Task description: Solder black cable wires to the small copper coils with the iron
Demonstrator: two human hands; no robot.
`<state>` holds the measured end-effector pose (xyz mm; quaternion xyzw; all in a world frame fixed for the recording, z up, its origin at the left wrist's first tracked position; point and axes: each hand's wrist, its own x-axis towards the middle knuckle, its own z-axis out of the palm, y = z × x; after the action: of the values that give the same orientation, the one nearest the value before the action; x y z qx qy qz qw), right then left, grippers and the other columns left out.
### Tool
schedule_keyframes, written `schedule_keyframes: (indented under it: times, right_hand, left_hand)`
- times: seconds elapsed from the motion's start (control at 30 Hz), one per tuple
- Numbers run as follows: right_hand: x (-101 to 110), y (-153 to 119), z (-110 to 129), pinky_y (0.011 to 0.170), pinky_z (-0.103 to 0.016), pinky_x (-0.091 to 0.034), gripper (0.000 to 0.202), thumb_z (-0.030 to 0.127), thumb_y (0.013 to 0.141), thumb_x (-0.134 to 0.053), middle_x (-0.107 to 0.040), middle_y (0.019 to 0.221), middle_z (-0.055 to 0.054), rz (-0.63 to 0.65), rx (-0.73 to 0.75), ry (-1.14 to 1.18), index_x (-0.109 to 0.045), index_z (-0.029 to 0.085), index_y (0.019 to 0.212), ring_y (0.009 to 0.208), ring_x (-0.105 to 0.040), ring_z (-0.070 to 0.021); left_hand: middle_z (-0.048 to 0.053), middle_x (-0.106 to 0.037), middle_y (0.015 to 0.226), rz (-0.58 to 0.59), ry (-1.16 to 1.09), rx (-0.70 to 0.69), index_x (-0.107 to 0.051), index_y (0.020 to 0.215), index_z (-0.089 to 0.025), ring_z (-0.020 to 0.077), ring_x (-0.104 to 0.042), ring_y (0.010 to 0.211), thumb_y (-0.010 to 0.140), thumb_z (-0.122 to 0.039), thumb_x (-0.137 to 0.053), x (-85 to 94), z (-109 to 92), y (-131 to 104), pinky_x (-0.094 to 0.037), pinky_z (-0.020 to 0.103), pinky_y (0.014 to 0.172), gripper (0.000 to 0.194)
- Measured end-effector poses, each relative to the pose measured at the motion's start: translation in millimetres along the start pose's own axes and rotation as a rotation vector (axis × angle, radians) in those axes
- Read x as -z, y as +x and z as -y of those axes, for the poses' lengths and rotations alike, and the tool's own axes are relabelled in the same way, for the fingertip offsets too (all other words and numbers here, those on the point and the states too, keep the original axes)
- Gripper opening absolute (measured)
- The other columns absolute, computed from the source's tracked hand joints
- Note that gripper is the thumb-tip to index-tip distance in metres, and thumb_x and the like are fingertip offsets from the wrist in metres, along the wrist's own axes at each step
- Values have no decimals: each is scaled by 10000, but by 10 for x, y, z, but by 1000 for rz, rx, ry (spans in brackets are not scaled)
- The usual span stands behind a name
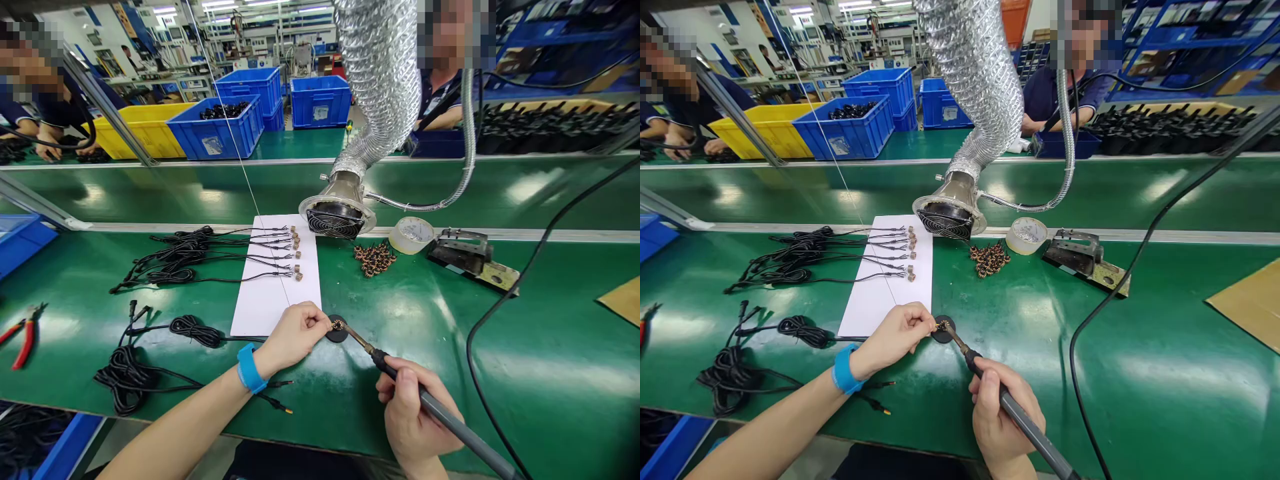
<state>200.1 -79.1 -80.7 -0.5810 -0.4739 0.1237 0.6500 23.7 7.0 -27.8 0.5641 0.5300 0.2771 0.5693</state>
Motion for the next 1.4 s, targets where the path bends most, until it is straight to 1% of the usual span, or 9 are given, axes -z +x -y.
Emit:
schedule_keyframes:
  times: [0.13,0.33,0.47,0.6,0.8,1.07,1.17,1.27,1.4]
  right_hand:
    - [6,-5,1,428,-247,-484,173,262,930,-579,-611,549,30,2,-10,-6,-711,167,871,406,-552,-100]
    - [5,-3,-16,436,-244,-483,157,254,928,-586,-645,602,19,-4,-12,-8,-715,168,903,416,-569,-97]
    - [-35,45,6,521,-250,-517,153,247,937,-580,-686,663,14,88,20,-98,-708,184,994,479,-611,-104]
    - [-99,127,14,575,-249,-519,214,204,939,-582,-716,820,-8,215,128,-148,-678,213,1129,539,-626,-99]
    - [-185,180,-41,788,-283,-560,323,188,959,-547,-677,1076,-66,369,220,-176,-600,250,1271,903,-696,-163]
    - [-283,122,-207,979,-359,-537,492,232,983,-455,-529,1391,-112,531,178,-201,-428,294,1470,1221,-605,-216]
    - [-297,116,-248,1013,-366,-523,505,231,981,-454,-523,1400,-105,547,196,-173,-416,306,1479,1245,-590,-215]
    - [-303,121,-255,1018,-372,-525,516,229,974,-464,-533,1385,-106,544,213,-163,-415,305,1483,1256,-582,-223]
    - [-311,133,-245,1011,-371,-534,520,209,974,-456,-521,1388,-114,545,225,-155,-409,296,1484,1246,-586,-220]
  left_hand:
    - [10,-575,796,5,-4,-18,-640,730,-120,60,-437,517,826,-275,-594,2,16,8,-326,212,480,188]
    - [11,-567,796,-3,-4,-26,-649,730,-118,60,-442,524,817,-284,-595,-5,30,13,-339,206,484,194]
    - [9,-567,785,-5,0,-24,-647,732,-119,58,-444,500,816,-306,-599,-6,43,17,-339,209,466,210]
    - [2,-572,739,-2,-22,-13,-633,751,-125,58,-433,454,820,-332,-594,-10,94,32,-328,215,440,222]
    - [-23,-544,628,3,-6,-29,-625,762,-128,72,-462,442,827,-367,-596,3,104,35,-351,210,446,249]
    - [-15,-589,666,22,59,-56,-617,871,-134,97,-528,469,823,-413,-640,9,107,7,-404,218,457,284]
    - [-15,-584,705,4,189,-123,-647,904,-141,117,-547,560,764,-319,-714,13,78,-22,-431,232,522,237]
    - [31,-641,872,-67,369,-256,-681,887,-153,158,-601,758,748,-229,-720,-1,57,-18,-474,255,673,163]
    - [49,-654,931,-77,541,-372,-701,953,-173,185,-613,840,797,-230,-694,-32,60,44,-476,277,762,166]
